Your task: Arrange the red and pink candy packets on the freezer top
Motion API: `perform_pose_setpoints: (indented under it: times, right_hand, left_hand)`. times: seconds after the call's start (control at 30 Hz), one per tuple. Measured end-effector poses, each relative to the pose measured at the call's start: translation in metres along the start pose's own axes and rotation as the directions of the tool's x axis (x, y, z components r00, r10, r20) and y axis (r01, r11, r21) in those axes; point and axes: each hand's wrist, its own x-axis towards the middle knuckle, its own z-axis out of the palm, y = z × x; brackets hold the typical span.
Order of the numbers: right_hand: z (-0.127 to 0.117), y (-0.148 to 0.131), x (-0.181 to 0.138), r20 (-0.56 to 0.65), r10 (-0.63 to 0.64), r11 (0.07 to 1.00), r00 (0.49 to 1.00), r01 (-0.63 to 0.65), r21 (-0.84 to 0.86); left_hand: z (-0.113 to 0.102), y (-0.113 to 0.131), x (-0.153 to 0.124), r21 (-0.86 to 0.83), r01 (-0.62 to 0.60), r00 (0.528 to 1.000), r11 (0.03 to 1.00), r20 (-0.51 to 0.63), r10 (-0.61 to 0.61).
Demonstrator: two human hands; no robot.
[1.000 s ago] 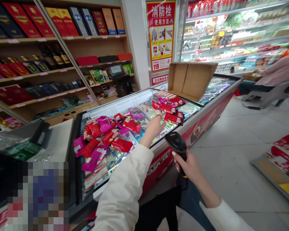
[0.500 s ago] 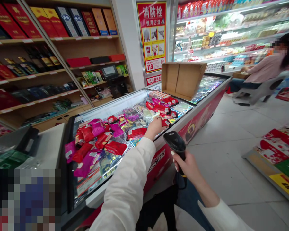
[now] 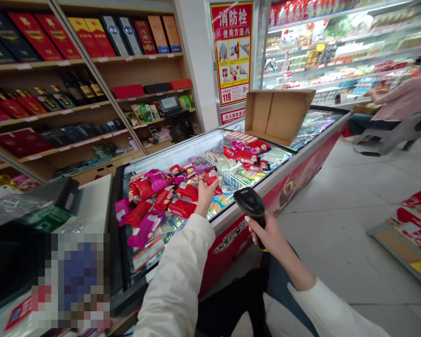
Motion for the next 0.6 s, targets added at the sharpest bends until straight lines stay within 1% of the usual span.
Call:
perform_pose_setpoints:
  times: [0.13, 0.27, 0.43, 0.6]
  right_hand:
    - [0.012, 0.0, 0.007, 0.058, 0.018, 0.998, 0.998, -0.021, 0.051]
    - [0.023, -0.002, 0.018, 0.115, 0.046, 0.994, 0.992, -0.057, 0.096]
    - [0.034, -0.019, 0.021, 0.101, -0.013, 1.0, 0.995, 0.013, 0.006]
    - [0.04, -0.032, 0.016, 0.086, -0.042, 0.997, 0.995, 0.047, -0.064]
  left_hand:
    - [-0.008, 0.0, -0.009, -0.15, -0.002, 0.997, 0.989, 0.073, 0.013]
    - [-0.007, -0.002, -0.013, -0.226, -0.004, 0.99, 0.974, 0.137, 0.036]
    - [-0.008, 0.001, -0.015, -0.256, -0.006, 0.977, 0.967, 0.202, 0.06]
    - [-0.008, 0.002, -0.016, -0.242, -0.017, 0.972, 0.97, 0.224, 0.073]
